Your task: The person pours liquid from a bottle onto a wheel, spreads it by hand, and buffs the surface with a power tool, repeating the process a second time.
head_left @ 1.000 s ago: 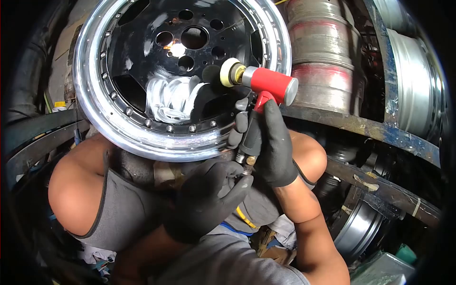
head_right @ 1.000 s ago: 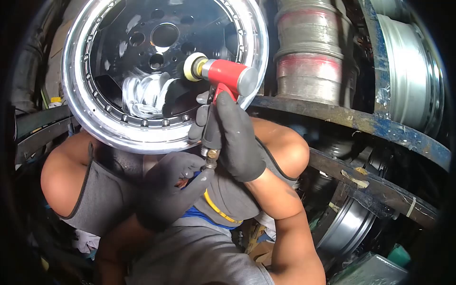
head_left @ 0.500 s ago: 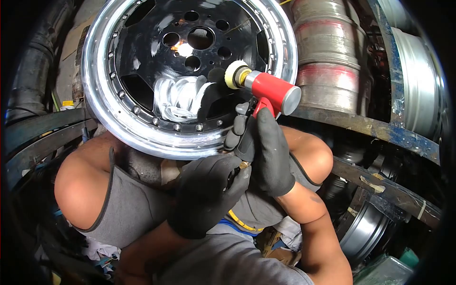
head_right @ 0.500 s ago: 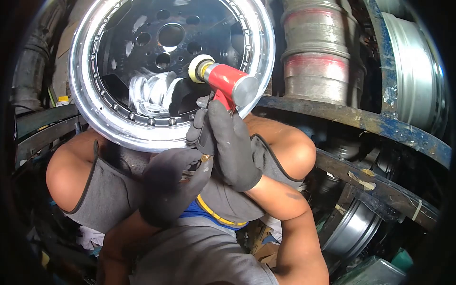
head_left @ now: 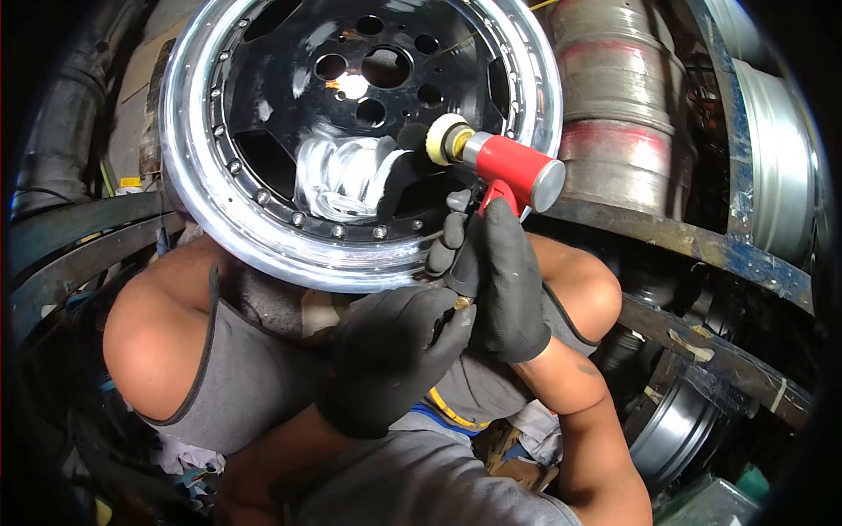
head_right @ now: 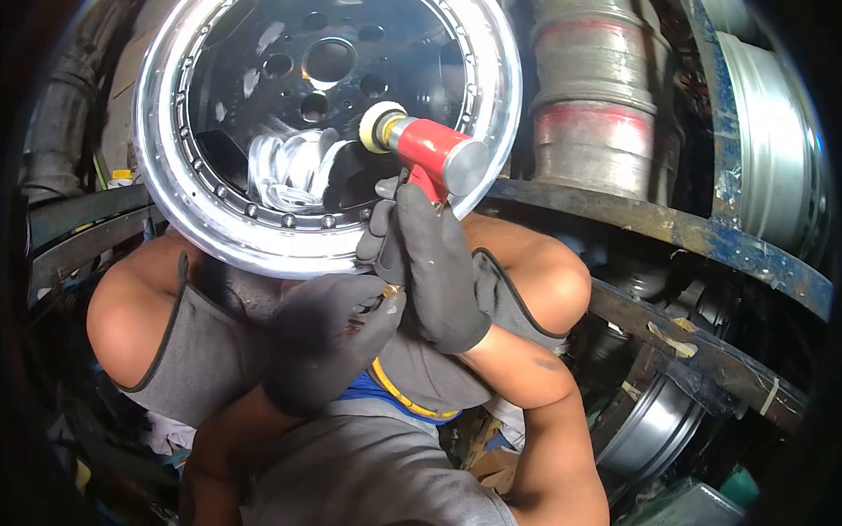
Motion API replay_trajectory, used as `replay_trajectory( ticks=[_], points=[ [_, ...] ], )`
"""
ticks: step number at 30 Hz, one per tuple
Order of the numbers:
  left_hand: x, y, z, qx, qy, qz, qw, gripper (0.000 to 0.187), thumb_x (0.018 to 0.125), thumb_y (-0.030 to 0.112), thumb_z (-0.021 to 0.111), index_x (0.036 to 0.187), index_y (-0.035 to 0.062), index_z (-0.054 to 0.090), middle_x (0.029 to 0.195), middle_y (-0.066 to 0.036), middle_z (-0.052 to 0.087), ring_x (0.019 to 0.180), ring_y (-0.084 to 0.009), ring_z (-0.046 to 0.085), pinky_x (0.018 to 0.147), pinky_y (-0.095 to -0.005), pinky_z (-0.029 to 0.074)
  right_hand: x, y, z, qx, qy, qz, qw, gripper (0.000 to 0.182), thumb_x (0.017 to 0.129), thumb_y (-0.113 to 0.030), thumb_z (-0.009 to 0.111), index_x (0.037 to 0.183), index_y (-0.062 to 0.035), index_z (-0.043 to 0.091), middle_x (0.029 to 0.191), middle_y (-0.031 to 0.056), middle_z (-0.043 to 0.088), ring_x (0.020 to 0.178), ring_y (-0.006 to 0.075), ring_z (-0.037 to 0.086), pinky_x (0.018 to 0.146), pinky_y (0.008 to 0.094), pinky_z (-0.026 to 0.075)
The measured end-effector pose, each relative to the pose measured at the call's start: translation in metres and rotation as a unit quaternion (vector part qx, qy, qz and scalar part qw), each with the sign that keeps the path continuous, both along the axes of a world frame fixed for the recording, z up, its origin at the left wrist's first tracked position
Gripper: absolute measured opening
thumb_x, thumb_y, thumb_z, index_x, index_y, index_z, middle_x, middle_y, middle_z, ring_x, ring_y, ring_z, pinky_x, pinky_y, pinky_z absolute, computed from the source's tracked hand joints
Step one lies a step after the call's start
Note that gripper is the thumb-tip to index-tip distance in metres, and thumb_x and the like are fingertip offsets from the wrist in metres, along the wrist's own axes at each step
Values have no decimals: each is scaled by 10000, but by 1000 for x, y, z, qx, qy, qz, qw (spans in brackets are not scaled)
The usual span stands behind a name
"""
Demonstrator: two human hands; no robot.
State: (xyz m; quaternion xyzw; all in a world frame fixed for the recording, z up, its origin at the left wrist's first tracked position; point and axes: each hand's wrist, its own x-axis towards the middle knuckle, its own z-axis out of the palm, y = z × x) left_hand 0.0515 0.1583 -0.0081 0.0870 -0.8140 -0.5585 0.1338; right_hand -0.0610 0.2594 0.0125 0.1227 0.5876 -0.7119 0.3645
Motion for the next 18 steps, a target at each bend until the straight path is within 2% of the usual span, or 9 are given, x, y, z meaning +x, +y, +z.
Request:
replay_trajectory(
  ticks=[3,5,7,8,11,12,15,16,18],
  points=[
    [0,-5,3,48,-95,-58,993,184,891,189,794,955,49,695,843,-124,684,769,-318,679,700,-433,535,0,-1,-1,8,-13,-5,1000,432,1105,-421,516,1297,-34,510,927,38,569,785,125,617,717,281,536],
    [0,-5,2,93,-128,-73,985,190,895,202,796,911,36,705,848,-141,689,761,-325,673,701,-431,529,0,-1,-1,32,8,18,999,401,1100,-404,524,1271,-41,532,898,31,576,730,123,613,633,265,507],
    [2,-2,-2,139,-109,-53,983,228,913,233,785,857,26,703,833,-143,683,752,-315,665,695,-431,524,-6,-2,10,112,17,89,990,355,1094,-368,522,1242,-47,557,840,21,591,686,114,602,597,257,483],
    [1,-5,0,161,-135,-71,975,259,904,264,802,893,25,701,828,-141,680,750,-287,672,687,-408,527,-11,5,9,135,11,129,982,318,1071,-310,565,1211,-28,606,837,27,644,689,115,621,616,261,490],
    [3,-5,5,210,-180,-31,961,278,882,271,828,905,28,694,819,-129,676,735,-258,675,684,-377,532,-15,15,6,212,119,251,937,307,1036,-270,637,1164,8,657,843,37,685,716,114,650,645,275,507],
    [3,-8,4,191,-212,-49,957,293,872,245,841,970,22,678,835,-108,694,773,-191,694,710,-338,549,-19,19,4,258,154,304,904,315,984,-241,706,1136,34,684,858,98,723,749,157,687,693,322,531],
    [2,-2,1,273,-177,42,945,270,889,191,818,1004,13,651,862,-98,719,816,-143,702,738,-322,565,-15,20,3,279,231,366,857,346,950,-250,737,1147,30,684,853,162,726,759,224,710,722,368,540],
    [3,-7,4,273,-195,19,942,241,929,132,765,1071,-4,625,933,-110,738,874,-122,703,775,-315,569,-14,17,6,274,245,381,848,378,925,-255,759,1170,21,678,883,205,726,778,288,724,739,396,543],
    [6,-3,-1,310,-143,25,940,217,953,118,733,1085,-11,617,966,-119,735,887,-132,703,785,-317,566,-13,15,6,263,234,385,853,380,921,-253,763,1170,20,678,882,199,729,779,291,728,738,398,544]
  ],
)
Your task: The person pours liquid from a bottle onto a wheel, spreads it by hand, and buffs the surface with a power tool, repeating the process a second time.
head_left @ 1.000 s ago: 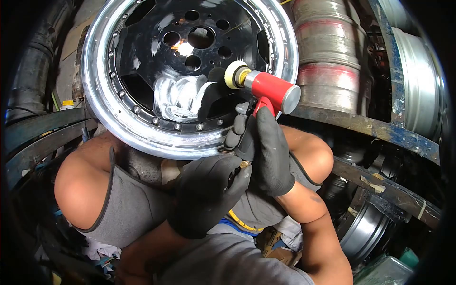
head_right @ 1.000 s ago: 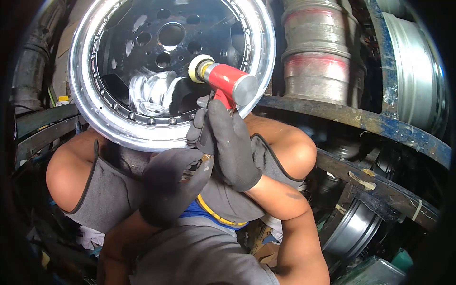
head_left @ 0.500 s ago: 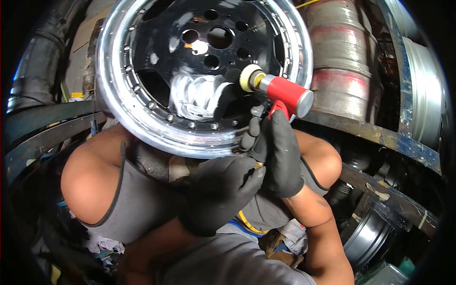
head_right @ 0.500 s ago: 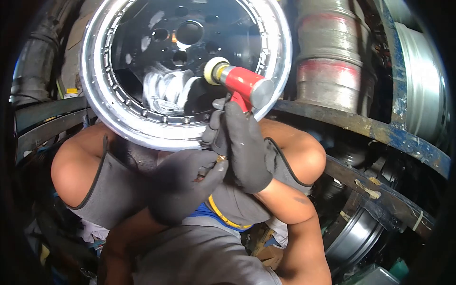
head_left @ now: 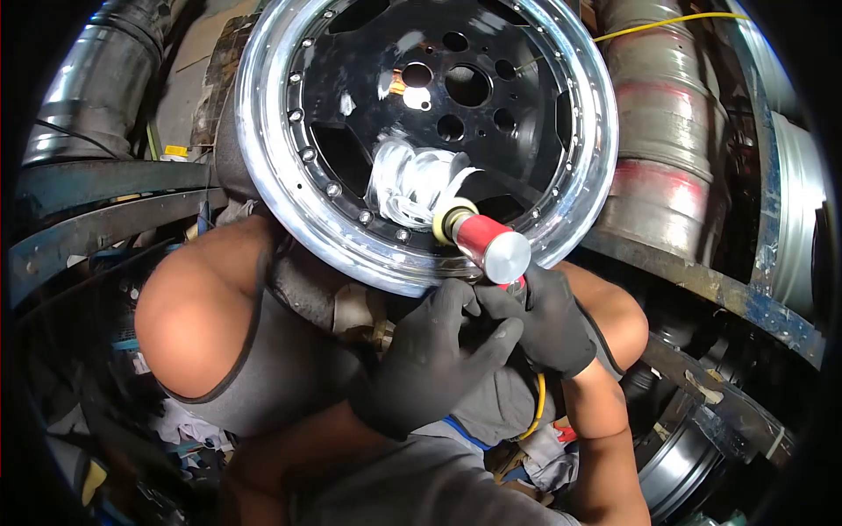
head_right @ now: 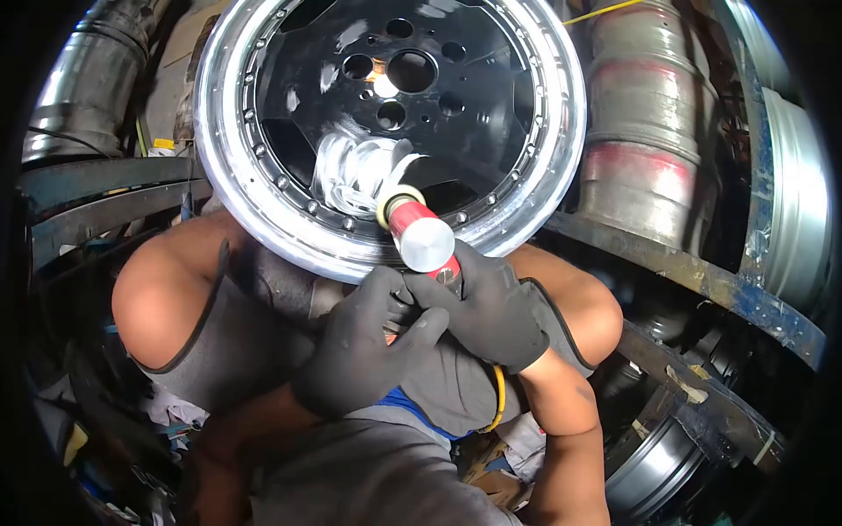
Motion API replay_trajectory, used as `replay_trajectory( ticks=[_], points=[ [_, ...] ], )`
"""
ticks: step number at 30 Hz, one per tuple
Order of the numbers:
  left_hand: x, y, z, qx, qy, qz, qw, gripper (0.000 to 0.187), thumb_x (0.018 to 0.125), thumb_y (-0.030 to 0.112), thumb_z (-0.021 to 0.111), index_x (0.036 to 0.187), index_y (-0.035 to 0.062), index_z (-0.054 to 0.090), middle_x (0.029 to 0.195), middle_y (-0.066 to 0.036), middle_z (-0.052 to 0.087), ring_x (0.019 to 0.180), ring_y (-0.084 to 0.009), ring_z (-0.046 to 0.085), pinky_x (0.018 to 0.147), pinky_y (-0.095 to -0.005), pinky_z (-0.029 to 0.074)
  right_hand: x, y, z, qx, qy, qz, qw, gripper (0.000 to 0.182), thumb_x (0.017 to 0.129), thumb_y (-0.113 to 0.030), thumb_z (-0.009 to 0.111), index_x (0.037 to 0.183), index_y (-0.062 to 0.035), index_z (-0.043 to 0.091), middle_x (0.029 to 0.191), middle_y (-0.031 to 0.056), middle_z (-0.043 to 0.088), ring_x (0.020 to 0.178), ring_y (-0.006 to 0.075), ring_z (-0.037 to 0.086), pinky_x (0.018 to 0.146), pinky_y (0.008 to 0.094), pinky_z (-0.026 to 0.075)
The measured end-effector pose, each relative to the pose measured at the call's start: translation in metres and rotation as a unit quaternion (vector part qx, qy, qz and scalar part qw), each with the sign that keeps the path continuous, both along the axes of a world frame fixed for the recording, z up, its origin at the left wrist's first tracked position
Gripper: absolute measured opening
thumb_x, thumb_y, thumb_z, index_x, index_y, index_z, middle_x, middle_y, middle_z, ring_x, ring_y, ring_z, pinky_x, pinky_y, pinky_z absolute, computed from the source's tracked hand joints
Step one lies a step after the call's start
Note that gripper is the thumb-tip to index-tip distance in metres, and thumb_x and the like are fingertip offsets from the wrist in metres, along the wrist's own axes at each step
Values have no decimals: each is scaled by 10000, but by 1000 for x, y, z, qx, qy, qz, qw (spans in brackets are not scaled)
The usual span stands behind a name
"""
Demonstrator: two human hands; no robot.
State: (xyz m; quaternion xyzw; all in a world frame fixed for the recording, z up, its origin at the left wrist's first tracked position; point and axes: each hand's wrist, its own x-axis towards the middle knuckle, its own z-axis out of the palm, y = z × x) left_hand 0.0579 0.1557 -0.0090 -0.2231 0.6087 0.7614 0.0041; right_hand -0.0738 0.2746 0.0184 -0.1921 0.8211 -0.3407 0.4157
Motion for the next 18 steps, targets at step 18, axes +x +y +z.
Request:
replay_trajectory(
  ticks=[18],
  points=[
    [4,0,-3,103,-18,33,994,315,959,231,751,1064,-23,599,896,-142,690,776,-210,704,704,-374,550,-2,-8,10,39,108,121,986,395,921,-324,760,1147,-12,673,866,226,719,817,419,718,717,445,541]
  ],
)
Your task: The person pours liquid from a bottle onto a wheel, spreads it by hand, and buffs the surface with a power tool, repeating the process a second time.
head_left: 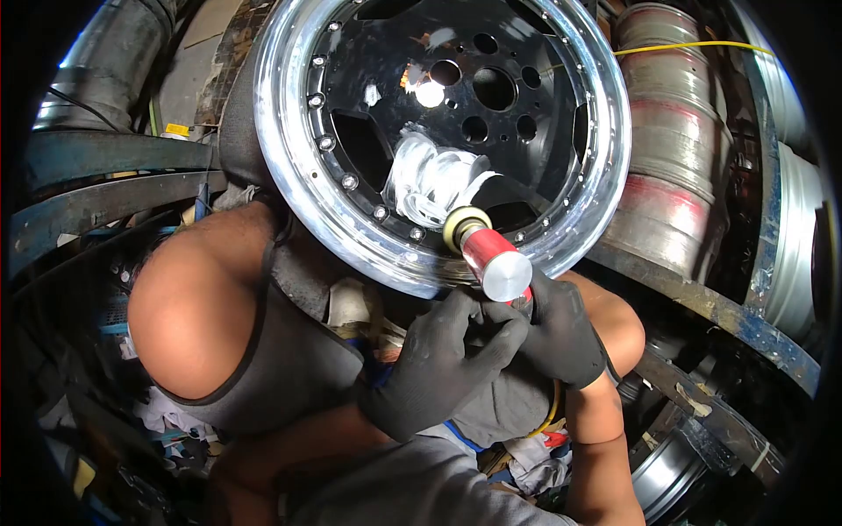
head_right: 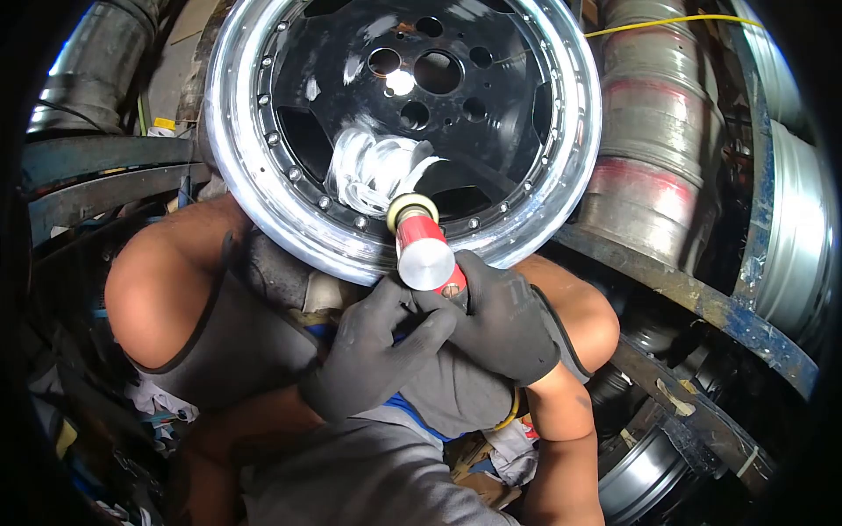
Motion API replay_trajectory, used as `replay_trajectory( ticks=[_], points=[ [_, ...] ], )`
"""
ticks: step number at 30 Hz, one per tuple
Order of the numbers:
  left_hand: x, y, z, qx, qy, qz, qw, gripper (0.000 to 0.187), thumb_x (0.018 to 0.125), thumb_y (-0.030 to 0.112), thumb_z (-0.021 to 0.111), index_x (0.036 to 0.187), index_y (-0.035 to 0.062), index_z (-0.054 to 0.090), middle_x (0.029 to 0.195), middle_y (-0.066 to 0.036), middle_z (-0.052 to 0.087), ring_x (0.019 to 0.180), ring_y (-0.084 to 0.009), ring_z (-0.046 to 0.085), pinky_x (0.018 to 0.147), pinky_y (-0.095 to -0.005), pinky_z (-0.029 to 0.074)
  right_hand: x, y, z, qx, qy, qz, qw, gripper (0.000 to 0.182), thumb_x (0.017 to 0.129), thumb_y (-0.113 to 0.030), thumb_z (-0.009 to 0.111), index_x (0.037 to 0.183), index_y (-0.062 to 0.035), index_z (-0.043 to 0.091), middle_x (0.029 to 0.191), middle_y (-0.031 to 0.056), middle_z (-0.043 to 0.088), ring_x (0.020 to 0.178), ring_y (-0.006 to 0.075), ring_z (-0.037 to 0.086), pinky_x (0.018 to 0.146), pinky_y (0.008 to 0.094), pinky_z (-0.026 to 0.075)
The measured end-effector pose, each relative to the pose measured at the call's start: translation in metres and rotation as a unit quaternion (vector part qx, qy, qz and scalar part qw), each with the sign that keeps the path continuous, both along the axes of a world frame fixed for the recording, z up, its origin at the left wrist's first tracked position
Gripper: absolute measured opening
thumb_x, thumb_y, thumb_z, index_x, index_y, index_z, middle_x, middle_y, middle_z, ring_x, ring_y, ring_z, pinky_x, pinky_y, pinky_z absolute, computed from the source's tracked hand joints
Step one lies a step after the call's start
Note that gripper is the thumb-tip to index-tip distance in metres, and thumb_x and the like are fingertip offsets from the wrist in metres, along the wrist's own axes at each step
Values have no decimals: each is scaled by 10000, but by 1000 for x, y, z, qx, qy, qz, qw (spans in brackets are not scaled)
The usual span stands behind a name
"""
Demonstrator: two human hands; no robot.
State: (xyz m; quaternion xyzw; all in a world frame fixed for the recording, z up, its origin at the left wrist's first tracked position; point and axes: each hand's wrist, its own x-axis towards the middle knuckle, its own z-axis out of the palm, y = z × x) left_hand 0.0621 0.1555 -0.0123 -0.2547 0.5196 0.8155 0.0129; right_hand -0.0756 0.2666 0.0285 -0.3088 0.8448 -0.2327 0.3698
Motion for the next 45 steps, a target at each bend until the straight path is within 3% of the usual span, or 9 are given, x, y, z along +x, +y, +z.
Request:
replay_trajectory(
  ticks=[10,28,31,34,45],
  points=[
    [-3,0,1,1,15,29,999,283,955,230,755,1045,-9,632,892,-120,691,785,-194,701,727,-364,549,-1,-2,0,1,12,-9,1000,371,921,-309,764,1115,-7,671,840,228,709,791,413,715,702,441,537],
    [-4,2,-12,-46,75,27,996,313,996,273,729,1063,-5,602,914,-120,686,804,-192,687,746,-355,542,-10,-5,5,23,-57,-6,998,420,923,-262,776,1226,9,668,937,237,740,882,385,754,757,403,560],
    [-4,-6,-3,-2,31,-14,999,344,999,295,725,1132,-8,631,985,-104,712,907,-157,669,837,-347,534,-8,-3,4,16,-61,-34,997,431,921,-266,780,1232,10,668,936,238,740,885,381,755,761,400,560],
    [-7,-5,-4,-12,48,18,999,328,998,286,731,1070,-8,606,931,-124,692,843,-183,693,763,-351,545,-8,-8,6,23,-54,-32,998,433,923,-267,777,1238,8,667,933,236,740,879,375,756,765,402,561],
    [-5,0,-9,-13,50,8,999,337,992,305,737,1071,1,615,951,-131,682,837,-195,679,764,-367,538,-9,-2,5,13,-30,-12,999,398,905,-275,793,1169,0,678,888,230,729,831,388,740,732,411,551]
  ],
)
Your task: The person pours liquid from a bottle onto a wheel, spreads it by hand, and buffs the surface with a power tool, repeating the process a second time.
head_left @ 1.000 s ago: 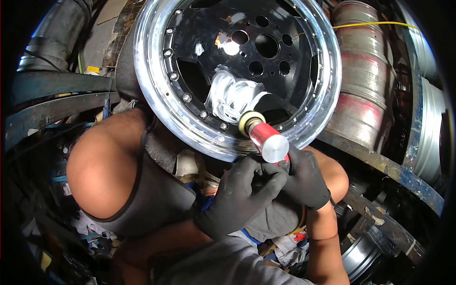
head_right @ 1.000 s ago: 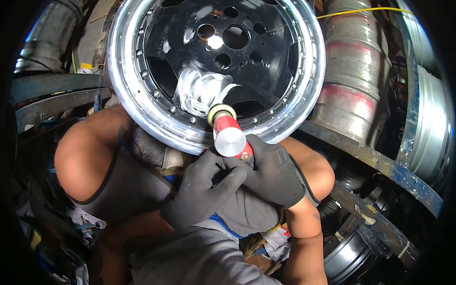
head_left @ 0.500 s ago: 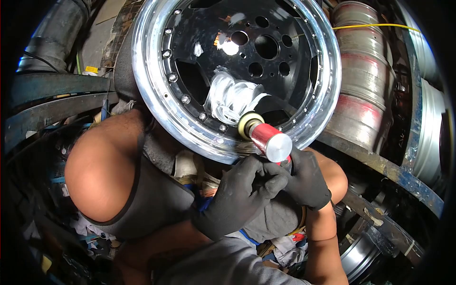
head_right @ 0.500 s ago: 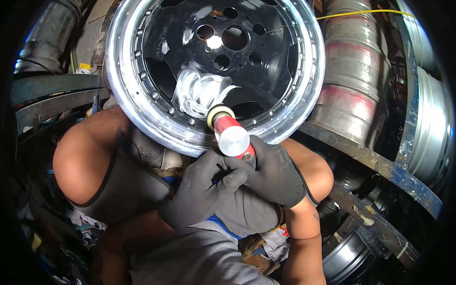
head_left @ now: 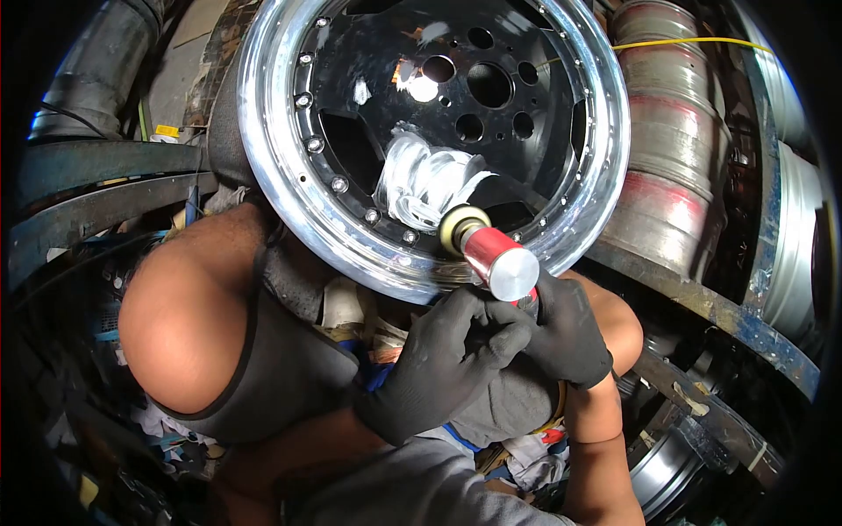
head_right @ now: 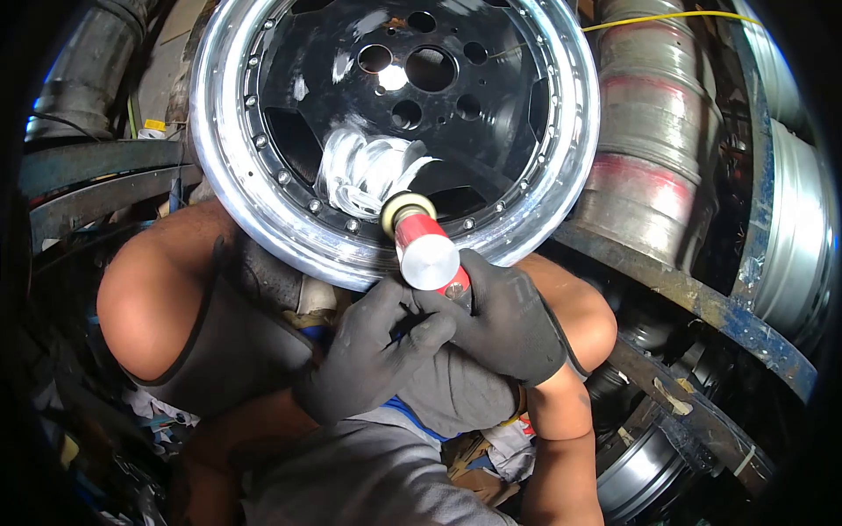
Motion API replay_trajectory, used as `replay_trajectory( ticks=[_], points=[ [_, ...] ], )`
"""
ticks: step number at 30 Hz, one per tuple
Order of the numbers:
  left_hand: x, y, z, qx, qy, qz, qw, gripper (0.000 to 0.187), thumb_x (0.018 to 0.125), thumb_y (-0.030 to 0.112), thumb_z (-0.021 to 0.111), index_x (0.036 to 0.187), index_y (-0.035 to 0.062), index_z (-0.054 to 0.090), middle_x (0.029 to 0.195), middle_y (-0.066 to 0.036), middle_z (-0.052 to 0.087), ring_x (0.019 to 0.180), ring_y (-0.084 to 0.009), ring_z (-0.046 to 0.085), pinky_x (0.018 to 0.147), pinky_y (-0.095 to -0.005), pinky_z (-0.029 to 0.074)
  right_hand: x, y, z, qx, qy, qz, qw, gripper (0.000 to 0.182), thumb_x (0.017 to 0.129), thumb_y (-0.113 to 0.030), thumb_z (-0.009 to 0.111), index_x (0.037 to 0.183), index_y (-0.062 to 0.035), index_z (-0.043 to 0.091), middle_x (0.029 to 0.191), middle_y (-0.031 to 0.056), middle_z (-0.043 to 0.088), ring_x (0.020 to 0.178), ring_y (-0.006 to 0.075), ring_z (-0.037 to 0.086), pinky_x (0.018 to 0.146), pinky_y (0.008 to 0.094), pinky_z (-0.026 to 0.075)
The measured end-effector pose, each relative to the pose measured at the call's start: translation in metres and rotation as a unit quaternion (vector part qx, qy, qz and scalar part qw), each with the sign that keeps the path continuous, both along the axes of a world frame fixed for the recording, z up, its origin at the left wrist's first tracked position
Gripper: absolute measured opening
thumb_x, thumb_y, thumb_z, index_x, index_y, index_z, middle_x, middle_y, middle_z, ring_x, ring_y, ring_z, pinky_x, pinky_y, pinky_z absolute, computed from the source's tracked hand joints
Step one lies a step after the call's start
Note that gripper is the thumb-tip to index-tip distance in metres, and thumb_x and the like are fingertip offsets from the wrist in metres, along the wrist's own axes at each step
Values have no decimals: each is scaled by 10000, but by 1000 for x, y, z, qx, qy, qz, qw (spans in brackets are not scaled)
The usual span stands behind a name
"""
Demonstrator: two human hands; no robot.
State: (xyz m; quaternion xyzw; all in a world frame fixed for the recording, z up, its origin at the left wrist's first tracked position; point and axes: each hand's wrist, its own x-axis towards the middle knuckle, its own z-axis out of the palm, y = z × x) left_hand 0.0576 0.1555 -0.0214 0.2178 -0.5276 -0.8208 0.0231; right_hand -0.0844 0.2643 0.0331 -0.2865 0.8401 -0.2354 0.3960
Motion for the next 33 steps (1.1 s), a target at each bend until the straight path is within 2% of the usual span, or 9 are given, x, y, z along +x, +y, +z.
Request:
replay_trajectory(
  ticks=[4,7,10,13,16,19,22,25,33],
  points=[
    [0,1,1,8,2,12,1000,330,994,288,730,1090,1,599,953,-135,677,826,-191,674,747,-364,532,-1,-2,1,9,-4,9,1000,406,907,-271,791,1188,-2,676,903,228,734,845,393,741,739,417,554],
    [2,3,-2,5,-3,-20,1000,329,998,284,723,1094,-1,588,957,-138,677,831,-196,678,753,-372,535,-5,3,1,39,0,41,998,422,915,-283,782,1210,-3,670,912,227,739,856,393,744,752,419,557],
    [-6,-3,4,18,-3,-12,1000,312,1003,272,716,1071,-1,581,970,-140,686,853,-221,686,774,-384,535,-1,2,-3,-12,1,-3,1000,435,926,-302,771,1222,-2,665,932,229,742,870,388,749,763,413,558],
    [-3,-2,-2,-7,47,-16,999,227,1010,172,682,1141,-1,617,1008,-112,688,944,-136,644,853,-341,534,1,5,-5,-8,-44,-31,999,418,938,-297,758,1214,1,665,937,224,742,867,374,753,767,406,557],
    [-6,-7,0,-30,47,-40,998,221,1016,160,672,1139,-6,590,1024,-117,684,950,-137,645,858,-336,536,3,10,-8,9,-62,-78,995,400,948,-266,748,1219,15,662,940,221,743,851,344,754,768,393,555],
    [-12,-5,0,-1,53,-2,999,265,1007,212,699,1073,-2,558,995,-165,693,880,-313,693,810,-418,536,0,3,-6,-6,-67,-86,994,391,950,-248,744,1210,31,659,917,214,740,815,319,748,755,384,553],
    [-7,-4,-1,4,26,-15,1000,261,1005,198,698,1096,-3,558,998,-169,692,884,-305,694,808,-419,533,-1,-2,-3,-20,-52,-60,997,395,945,-238,753,1206,41,656,911,213,738,798,309,742,745,380,551],
    [-10,-6,4,32,25,-6,999,264,1002,200,702,1103,-1,563,991,-164,687,888,-287,696,801,-413,530,-2,0,-6,-19,-61,-76,995,392,941,-222,761,1214,38,655,914,220,739,803,321,745,743,383,551],
    [-9,-8,3,19,18,-9,1000,267,1018,218,688,1099,-2,562,973,-147,680,897,-238,683,812,-406,532,-4,-6,-2,-14,-12,-30,999,402,938,-219,763,1240,22,650,930,241,735,859,359,756,748,404,557]
  ],
)
